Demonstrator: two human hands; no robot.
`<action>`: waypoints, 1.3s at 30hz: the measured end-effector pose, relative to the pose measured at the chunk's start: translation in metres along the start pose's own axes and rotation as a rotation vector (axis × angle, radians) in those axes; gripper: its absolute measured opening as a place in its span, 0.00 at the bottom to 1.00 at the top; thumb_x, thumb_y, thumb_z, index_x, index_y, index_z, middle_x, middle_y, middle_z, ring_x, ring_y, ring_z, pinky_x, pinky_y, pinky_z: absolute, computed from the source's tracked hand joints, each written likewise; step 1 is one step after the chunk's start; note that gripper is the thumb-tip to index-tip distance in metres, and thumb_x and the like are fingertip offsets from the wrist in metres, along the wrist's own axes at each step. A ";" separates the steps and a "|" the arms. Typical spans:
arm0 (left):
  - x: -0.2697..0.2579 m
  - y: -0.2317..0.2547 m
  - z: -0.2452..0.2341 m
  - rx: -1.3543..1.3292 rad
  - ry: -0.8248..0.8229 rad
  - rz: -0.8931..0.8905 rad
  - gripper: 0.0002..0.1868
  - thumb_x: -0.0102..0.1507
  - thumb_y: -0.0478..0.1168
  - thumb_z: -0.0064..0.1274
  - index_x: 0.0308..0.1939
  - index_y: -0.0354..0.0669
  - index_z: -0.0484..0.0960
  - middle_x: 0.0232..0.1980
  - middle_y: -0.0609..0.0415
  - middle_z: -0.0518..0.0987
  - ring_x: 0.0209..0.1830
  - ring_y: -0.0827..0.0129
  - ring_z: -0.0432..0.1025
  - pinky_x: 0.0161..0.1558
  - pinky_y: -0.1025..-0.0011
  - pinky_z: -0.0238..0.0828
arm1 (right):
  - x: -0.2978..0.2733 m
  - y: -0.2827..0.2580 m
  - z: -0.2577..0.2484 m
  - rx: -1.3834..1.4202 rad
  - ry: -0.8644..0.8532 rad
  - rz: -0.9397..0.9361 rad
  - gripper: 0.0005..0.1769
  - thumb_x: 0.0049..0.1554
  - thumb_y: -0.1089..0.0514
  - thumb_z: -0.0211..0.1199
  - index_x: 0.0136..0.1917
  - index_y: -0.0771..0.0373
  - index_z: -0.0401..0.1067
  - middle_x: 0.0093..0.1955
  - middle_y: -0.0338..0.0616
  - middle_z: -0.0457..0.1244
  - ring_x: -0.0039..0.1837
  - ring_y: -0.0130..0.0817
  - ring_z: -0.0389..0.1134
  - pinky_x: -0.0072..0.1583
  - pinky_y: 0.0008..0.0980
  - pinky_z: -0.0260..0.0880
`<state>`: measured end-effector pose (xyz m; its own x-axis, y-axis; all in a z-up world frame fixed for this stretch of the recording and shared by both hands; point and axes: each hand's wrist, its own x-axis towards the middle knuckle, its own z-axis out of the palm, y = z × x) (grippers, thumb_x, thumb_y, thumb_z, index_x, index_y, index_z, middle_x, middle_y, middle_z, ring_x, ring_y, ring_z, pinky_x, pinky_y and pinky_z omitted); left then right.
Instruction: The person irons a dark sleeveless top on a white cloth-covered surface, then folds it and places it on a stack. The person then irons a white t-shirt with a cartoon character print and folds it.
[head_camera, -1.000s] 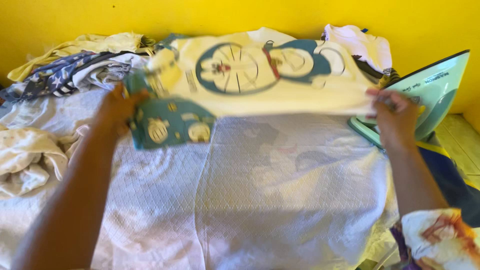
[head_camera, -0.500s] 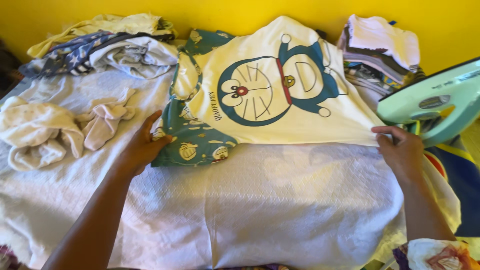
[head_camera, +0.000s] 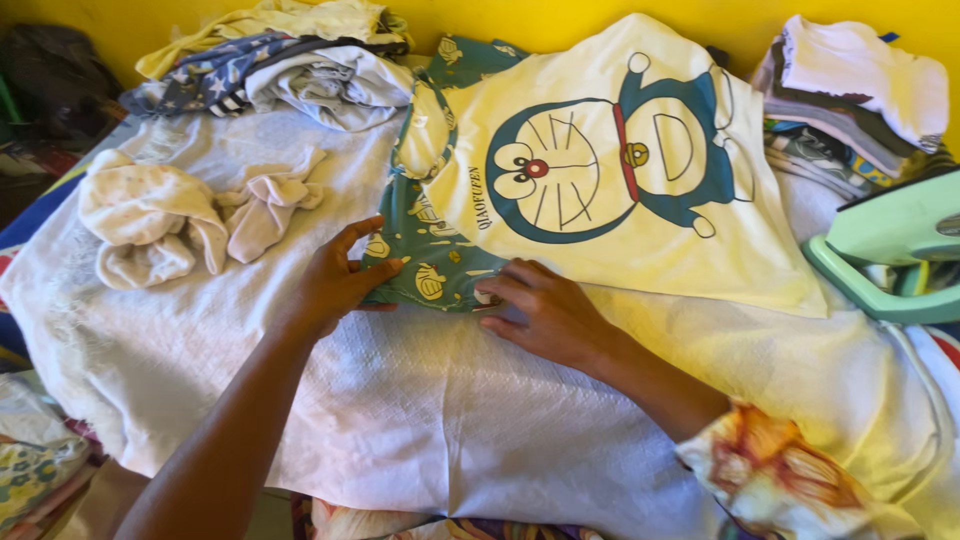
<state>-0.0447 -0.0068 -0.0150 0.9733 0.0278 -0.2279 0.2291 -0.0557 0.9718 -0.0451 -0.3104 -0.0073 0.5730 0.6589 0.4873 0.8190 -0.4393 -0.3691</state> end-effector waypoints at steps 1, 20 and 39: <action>-0.003 0.000 -0.003 -0.013 0.003 0.014 0.40 0.60 0.37 0.60 0.76 0.51 0.63 0.43 0.49 0.84 0.36 0.66 0.80 0.35 0.62 0.84 | 0.009 -0.003 0.005 -0.025 -0.001 -0.042 0.19 0.50 0.57 0.72 0.54 0.65 0.76 0.47 0.48 0.66 0.50 0.47 0.69 0.49 0.41 0.71; 0.024 0.016 -0.033 0.932 0.343 0.430 0.20 0.61 0.46 0.60 0.57 0.48 0.82 0.39 0.45 0.85 0.41 0.52 0.80 0.46 0.56 0.74 | 0.019 0.012 -0.019 0.011 -0.063 0.008 0.11 0.56 0.54 0.69 0.50 0.60 0.80 0.46 0.45 0.67 0.51 0.42 0.69 0.53 0.39 0.70; 0.181 0.021 -0.037 1.269 0.069 0.562 0.20 0.57 0.54 0.62 0.45 0.48 0.80 0.47 0.49 0.78 0.50 0.51 0.75 0.51 0.54 0.71 | 0.030 0.049 0.033 -0.180 -0.235 0.122 0.35 0.62 0.33 0.51 0.78 0.48 0.59 0.82 0.48 0.48 0.82 0.47 0.44 0.77 0.58 0.36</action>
<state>0.1361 0.0335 -0.0333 0.9440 -0.2537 0.2108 -0.2963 -0.9331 0.2039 0.0112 -0.2918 -0.0369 0.6620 0.7086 0.2445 0.7488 -0.6107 -0.2575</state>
